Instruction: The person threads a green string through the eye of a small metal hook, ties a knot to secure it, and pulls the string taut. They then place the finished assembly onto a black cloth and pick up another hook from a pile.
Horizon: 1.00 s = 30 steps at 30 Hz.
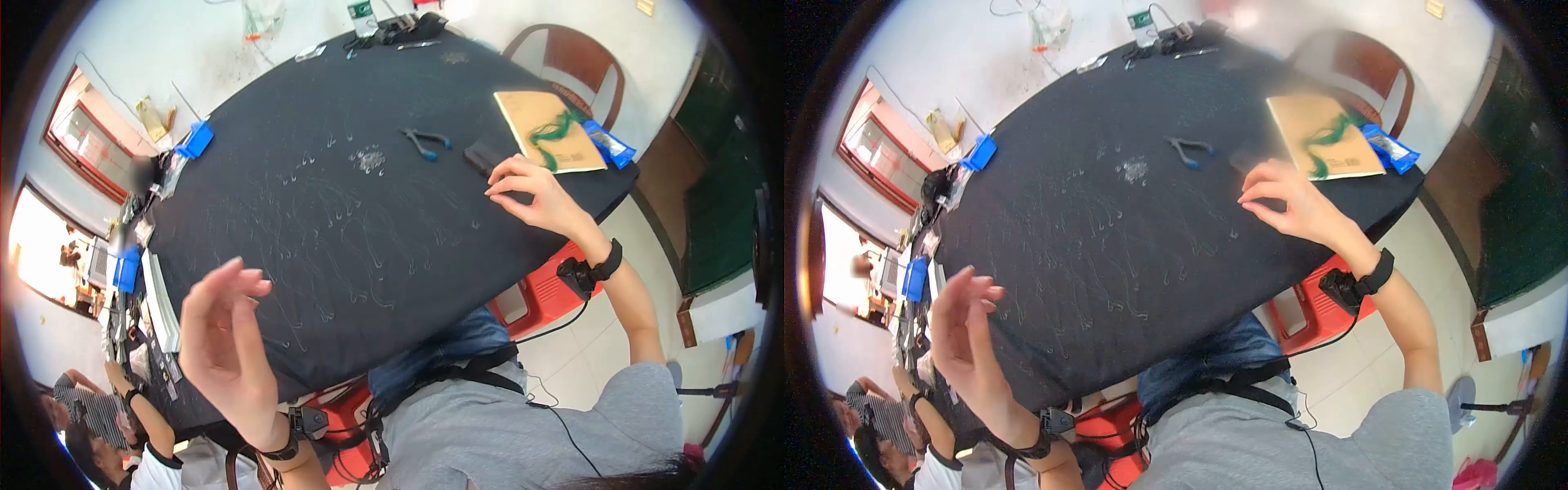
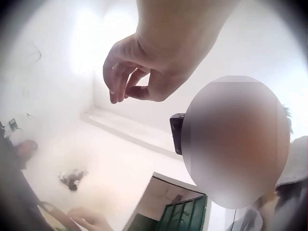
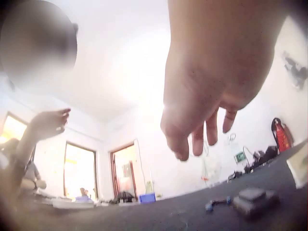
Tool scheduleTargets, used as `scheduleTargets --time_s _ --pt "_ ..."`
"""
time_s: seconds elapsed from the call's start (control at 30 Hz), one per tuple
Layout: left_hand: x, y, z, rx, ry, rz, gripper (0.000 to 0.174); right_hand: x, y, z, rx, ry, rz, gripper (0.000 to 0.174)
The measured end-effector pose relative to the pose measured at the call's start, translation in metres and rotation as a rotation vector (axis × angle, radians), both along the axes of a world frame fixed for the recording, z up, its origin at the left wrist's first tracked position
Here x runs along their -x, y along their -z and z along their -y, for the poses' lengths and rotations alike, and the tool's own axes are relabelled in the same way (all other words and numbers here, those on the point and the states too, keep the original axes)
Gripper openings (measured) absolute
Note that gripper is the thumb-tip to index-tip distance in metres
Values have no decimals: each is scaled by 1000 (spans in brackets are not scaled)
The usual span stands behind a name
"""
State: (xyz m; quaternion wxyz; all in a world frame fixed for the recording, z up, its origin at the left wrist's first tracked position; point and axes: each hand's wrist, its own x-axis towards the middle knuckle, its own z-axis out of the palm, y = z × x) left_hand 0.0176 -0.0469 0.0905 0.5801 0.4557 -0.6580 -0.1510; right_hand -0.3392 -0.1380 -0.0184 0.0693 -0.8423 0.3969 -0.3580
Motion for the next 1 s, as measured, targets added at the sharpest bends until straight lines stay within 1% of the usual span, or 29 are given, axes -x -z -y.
scheduleTargets --time_s 0.03,0.1,0.13,0.2,0.27,0.33,0.4,0.47,0.5,0.57,0.6,0.63,0.7,0.8,0.83,1.0 --pt "1 -8 4 63 40 21 27 4 -15 -1 35 11 -22 9" --pt "9 -29 8 117 42 37 27 14 -51 -5 119 40 -106 6" --pt "13 -39 10 142 41 45 28 18 -73 -9 42 83 -156 5" --pt "22 -54 18 210 41 46 29 41 -106 3 197 49 -272 7" --pt "29 -63 27 269 62 30 30 58 -137 6 161 182 -249 8" --pt "32 -67 34 289 78 1 31 66 -173 9 204 217 -379 10" --pt "36 -68 36 278 90 -57 31 69 -192 14 117 264 -289 12" --pt "37 -69 39 260 95 -87 30 68 -198 24 73 264 -218 12" --pt "37 -69 41 252 97 -99 30 66 -200 30 52 263 -180 12" --pt "36 -64 49 236 74 -121 30 58 -186 51 85 331 -239 12" --pt "35 -61 61 228 57 -129 29 57 -174 72 101 360 -264 12" --pt "36 -59 67 208 59 -147 29 59 -163 88 123 280 -240 11" --pt "38 -56 82 169 66 -184 28 52 -150 110 84 259 -221 12" --pt "35 -46 101 77 78 -151 31 40 -121 156 40 236 -228 13" --pt "39 -45 108 62 52 -166 26 36 -107 173 30 242 -211 14" --pt "33 -36 141 -52 82 -162 23 4 -58 246 -272 256 -194 18"
